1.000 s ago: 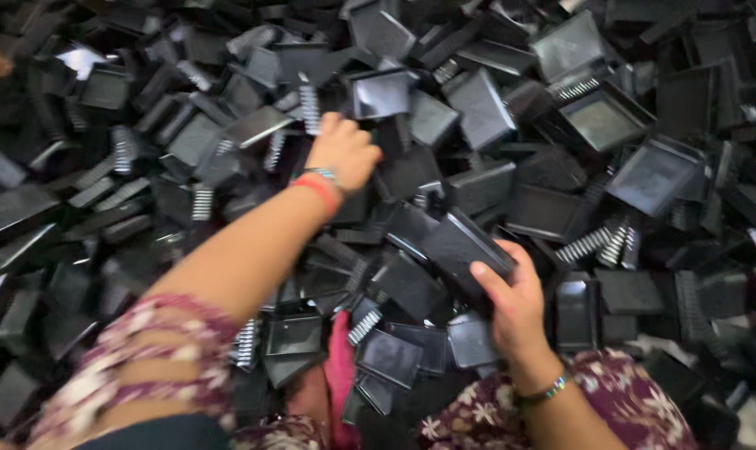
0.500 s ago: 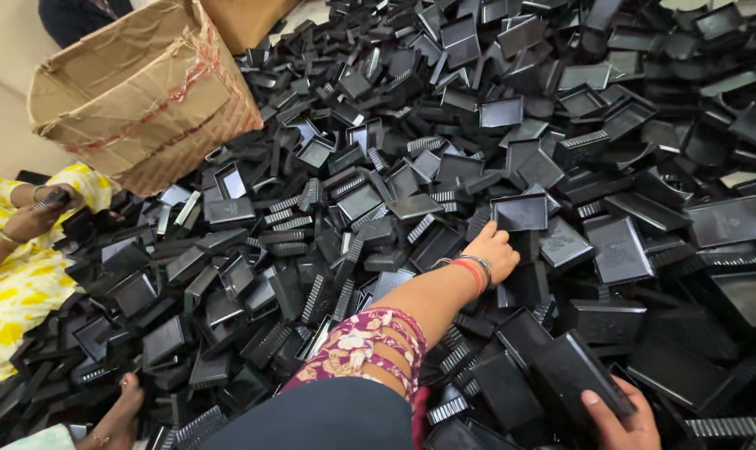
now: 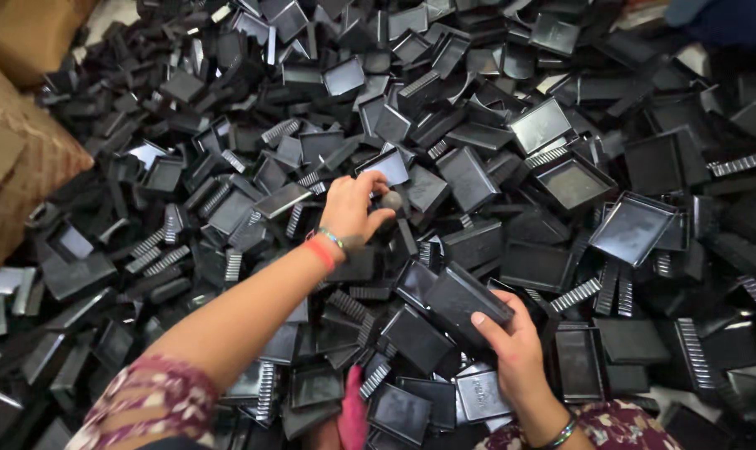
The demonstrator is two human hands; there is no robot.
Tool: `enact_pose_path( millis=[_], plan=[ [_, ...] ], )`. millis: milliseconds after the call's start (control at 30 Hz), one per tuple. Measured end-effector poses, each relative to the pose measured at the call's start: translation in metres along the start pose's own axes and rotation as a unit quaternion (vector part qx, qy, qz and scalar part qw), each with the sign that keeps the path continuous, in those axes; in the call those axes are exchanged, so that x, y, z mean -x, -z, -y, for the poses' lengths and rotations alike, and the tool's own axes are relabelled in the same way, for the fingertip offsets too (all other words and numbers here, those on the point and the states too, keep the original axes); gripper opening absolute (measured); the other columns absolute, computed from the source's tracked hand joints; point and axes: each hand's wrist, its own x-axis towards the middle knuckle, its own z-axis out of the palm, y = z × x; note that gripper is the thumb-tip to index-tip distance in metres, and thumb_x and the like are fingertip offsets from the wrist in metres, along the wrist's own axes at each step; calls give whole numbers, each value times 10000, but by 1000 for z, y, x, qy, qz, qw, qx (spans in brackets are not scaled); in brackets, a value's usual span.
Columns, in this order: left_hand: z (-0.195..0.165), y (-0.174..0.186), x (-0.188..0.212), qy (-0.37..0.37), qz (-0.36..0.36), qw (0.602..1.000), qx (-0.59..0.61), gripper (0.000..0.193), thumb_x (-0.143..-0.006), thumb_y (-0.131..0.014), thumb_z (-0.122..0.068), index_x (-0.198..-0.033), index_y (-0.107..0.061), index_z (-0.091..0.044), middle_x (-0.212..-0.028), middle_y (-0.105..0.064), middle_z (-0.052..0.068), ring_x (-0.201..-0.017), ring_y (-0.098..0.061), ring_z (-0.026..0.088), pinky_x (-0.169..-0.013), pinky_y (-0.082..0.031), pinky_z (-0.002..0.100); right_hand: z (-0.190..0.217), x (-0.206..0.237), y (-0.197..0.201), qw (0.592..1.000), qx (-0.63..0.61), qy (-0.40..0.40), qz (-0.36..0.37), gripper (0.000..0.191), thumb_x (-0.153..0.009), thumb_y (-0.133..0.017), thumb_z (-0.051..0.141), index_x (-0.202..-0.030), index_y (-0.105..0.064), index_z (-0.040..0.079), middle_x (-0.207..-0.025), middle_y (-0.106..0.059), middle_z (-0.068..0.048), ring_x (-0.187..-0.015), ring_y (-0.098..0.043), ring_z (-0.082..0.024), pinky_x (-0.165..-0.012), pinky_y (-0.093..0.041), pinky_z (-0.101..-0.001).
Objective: The person sits on the floor and repeatedly picks up small black plastic parts from a large pile, inspects them by turning them over, and places them into a cardboard box. The process is repetitive and involves handling the parts one at a time.
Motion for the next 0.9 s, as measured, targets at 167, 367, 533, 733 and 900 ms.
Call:
enact_pose_path(
  millis=[167, 367, 533, 733, 900],
  plan=[
    [-28, 31, 22, -43, -37, 998, 40, 541, -746, -869, -162, -1196, -581, -79, -1001, -731, -9, -762, -590, 188, -962, -443, 413, -7, -2, 0, 1000, -8, -5, 15, 396, -858, -708, 35, -1238, -598, 6, -1131, -684, -65, -1059, -636, -149, -972, -486, -307],
    [-48, 60, 47, -61, -82, 990, 98, 601, -787, -863, -104, -1288, -533, -58, -1109, -715, 5, -783, -559, 159, -950, -454, 349, -16, -5, 5, 1000, 7, -7, 9, 388, -861, -709, 40, -1233, -602, 18, -1119, -691, -58, -1040, -640, -147, -957, -489, -303],
    [-70, 84, 71, 78, -69, 939, 328, 712, -854, -818, -56, -1453, -431, -58, -1213, -711, 48, -838, -545, 112, -888, -493, 276, -21, -9, 4, 1000, 23, 12, 11, 390, -858, -720, 38, -1227, -595, 23, -1112, -680, -44, -1050, -634, -138, -965, -482, -295],
    [-92, 120, 102, 215, -93, 721, 653, 814, -880, -751, -55, -1544, -286, -120, -1243, -686, 119, -1137, -665, 175, -1004, -508, 328, -22, -10, -3, 999, 41, 29, 3, 362, -875, -715, 45, -1219, -605, 26, -1104, -673, -46, -1021, -633, -139, -940, -486, -294],
    [-83, 132, 119, 221, -127, 732, 632, 793, -918, -729, -61, -1572, -283, -106, -1301, -630, 186, -1184, -632, 219, -1005, -492, 369, -17, -9, -10, 998, 49, 16, -22, 386, -902, -696, 112, -1274, -597, 86, -1121, -654, -18, -1008, -625, -123, -852, -503, -265]
  ],
)
